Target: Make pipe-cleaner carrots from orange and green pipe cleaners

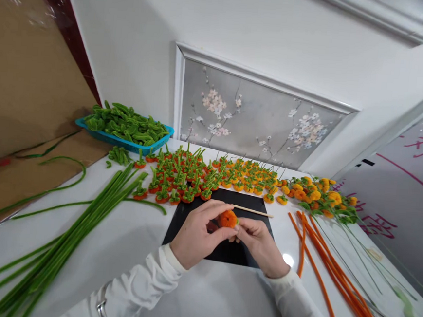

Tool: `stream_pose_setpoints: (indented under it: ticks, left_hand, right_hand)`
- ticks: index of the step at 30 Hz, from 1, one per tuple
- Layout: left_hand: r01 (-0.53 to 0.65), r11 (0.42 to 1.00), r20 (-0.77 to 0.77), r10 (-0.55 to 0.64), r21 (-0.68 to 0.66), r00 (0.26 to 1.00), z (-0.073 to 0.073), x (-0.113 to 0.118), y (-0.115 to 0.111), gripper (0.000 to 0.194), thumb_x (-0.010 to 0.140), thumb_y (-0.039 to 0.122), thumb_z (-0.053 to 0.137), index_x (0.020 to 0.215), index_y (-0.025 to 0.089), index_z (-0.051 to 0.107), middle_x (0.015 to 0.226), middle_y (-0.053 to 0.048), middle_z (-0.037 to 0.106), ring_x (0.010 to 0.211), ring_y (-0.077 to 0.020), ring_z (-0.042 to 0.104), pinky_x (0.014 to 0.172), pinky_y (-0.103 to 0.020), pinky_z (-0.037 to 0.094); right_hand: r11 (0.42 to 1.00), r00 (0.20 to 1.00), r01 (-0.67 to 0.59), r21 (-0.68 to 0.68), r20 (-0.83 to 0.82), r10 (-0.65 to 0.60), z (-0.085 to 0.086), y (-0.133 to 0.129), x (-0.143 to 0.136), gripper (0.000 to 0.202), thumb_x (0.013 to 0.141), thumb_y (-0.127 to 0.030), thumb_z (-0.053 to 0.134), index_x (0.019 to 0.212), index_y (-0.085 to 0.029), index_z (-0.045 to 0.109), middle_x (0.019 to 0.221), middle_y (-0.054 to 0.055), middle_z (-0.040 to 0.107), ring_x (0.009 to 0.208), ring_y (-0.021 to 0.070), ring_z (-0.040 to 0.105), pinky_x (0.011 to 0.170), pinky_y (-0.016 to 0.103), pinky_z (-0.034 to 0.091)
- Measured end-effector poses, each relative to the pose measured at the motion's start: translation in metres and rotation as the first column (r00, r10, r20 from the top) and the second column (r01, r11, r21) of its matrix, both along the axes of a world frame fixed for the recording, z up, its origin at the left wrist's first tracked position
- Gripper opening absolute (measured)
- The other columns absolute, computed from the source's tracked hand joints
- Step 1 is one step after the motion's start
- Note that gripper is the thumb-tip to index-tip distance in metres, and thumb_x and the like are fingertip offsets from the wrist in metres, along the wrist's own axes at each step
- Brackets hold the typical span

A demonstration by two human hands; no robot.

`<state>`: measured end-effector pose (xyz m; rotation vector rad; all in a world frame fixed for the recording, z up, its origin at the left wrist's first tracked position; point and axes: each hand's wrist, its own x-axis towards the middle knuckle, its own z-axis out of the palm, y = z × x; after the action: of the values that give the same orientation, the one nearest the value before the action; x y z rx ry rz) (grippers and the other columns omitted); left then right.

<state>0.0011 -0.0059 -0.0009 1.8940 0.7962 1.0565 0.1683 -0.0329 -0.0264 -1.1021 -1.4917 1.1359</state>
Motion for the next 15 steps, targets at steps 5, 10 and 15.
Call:
stream_pose_setpoints:
  ticks: [5, 10, 15]
  left_hand:
    - [0.016, 1.000, -0.009, -0.016, 0.011, 1.000, -0.0033, -0.0013, 0.0029, 0.032, 0.078, 0.024, 0.060, 0.109, 0.016, 0.062, 0.101, -0.008, 0.057, 0.085, -0.0157, 0.061, 0.069, -0.023, 0.055]
    - [0.059, 0.998, 0.009, -0.059, -0.027, 0.998, -0.0091, -0.0015, 0.0048, 0.032, 0.078, 0.023, 0.059, 0.108, 0.015, 0.063, 0.100, -0.008, 0.058, 0.082, -0.0153, 0.062, 0.068, -0.023, 0.054]
    - [0.034, 0.999, 0.023, -0.033, -0.041, 0.999, -0.0091, -0.0006, 0.0029, 0.033, 0.077, 0.023, 0.059, 0.107, 0.013, 0.064, 0.097, -0.008, 0.059, 0.079, -0.0150, 0.061, 0.066, -0.023, 0.052]
  right_hand:
    - [0.998, 1.000, 0.017, 0.068, 0.024, -0.019, -0.0037, 0.0007, -0.0011, 0.025, 0.084, -0.036, 0.055, 0.073, -0.017, 0.068, 0.063, 0.000, 0.059, 0.060, 0.0113, 0.052, 0.060, 0.023, 0.045]
    - [0.995, 0.999, 0.013, 0.101, 0.052, -0.018, -0.0054, 0.0010, 0.0011, 0.027, 0.085, -0.038, 0.053, 0.085, -0.017, 0.070, 0.069, 0.002, 0.062, 0.064, 0.0127, 0.054, 0.062, 0.025, 0.046]
    - [0.995, 0.995, 0.080, 0.067, 0.051, -0.084, -0.0106, 0.0023, 0.0046, 0.028, 0.081, -0.040, 0.059, 0.094, -0.016, 0.068, 0.070, 0.002, 0.063, 0.061, 0.0124, 0.055, 0.059, 0.025, 0.048]
